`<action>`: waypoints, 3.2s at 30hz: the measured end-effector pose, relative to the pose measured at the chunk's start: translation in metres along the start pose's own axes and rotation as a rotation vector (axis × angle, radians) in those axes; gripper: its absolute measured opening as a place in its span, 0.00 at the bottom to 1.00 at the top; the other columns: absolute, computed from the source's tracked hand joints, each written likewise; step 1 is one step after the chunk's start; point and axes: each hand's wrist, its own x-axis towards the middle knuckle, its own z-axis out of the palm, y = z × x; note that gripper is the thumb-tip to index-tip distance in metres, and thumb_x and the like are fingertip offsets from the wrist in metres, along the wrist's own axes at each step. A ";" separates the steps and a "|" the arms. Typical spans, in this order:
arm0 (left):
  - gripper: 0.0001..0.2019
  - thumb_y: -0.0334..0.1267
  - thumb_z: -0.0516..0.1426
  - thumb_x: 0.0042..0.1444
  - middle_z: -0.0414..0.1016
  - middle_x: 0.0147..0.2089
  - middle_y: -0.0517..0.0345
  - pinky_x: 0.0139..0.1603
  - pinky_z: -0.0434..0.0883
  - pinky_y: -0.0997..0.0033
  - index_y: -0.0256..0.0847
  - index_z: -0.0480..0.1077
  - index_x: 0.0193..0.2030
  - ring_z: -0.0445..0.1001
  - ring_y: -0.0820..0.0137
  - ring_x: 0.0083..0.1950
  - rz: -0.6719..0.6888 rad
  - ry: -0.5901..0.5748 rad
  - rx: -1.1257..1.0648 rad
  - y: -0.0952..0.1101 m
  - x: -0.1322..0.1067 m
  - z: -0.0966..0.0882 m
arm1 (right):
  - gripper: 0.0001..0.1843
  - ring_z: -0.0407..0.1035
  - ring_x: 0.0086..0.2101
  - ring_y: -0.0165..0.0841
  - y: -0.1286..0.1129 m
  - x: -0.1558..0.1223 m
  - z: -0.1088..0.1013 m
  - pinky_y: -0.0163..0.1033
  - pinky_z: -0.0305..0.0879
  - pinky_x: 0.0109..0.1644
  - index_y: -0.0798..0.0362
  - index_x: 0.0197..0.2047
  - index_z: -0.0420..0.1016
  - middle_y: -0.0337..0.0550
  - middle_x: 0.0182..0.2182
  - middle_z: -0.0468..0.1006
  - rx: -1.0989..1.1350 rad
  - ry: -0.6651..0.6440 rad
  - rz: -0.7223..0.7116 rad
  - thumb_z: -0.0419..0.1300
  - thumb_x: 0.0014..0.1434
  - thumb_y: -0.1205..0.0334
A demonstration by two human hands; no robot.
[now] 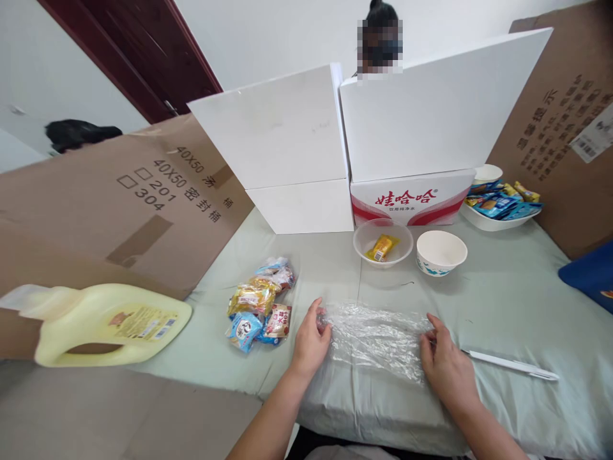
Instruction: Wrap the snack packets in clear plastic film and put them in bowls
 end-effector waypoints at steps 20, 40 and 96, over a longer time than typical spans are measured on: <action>0.08 0.37 0.54 0.60 0.71 0.31 0.54 0.36 0.66 0.69 0.41 0.68 0.30 0.72 0.64 0.35 0.125 0.047 0.456 0.006 0.027 0.010 | 0.24 0.74 0.26 0.39 -0.002 0.001 0.004 0.39 0.63 0.25 0.60 0.59 0.61 0.47 0.33 0.80 -0.073 0.036 0.022 0.43 0.67 0.54; 0.41 0.61 0.57 0.55 0.43 0.74 0.55 0.71 0.36 0.41 0.53 0.47 0.71 0.39 0.54 0.74 0.728 -0.699 0.377 0.044 0.003 0.026 | 0.16 0.71 0.41 0.43 0.000 0.017 -0.018 0.47 0.65 0.46 0.56 0.48 0.72 0.53 0.41 0.76 -0.217 0.018 -0.079 0.47 0.66 0.60; 0.09 0.37 0.49 0.66 0.77 0.37 0.56 0.32 0.71 0.73 0.41 0.69 0.44 0.76 0.69 0.32 0.553 -0.031 0.507 -0.009 0.033 0.016 | 0.21 0.70 0.23 0.32 0.014 0.011 -0.006 0.37 0.57 0.25 0.51 0.39 0.73 0.43 0.31 0.79 -0.273 -0.099 -0.036 0.41 0.69 0.54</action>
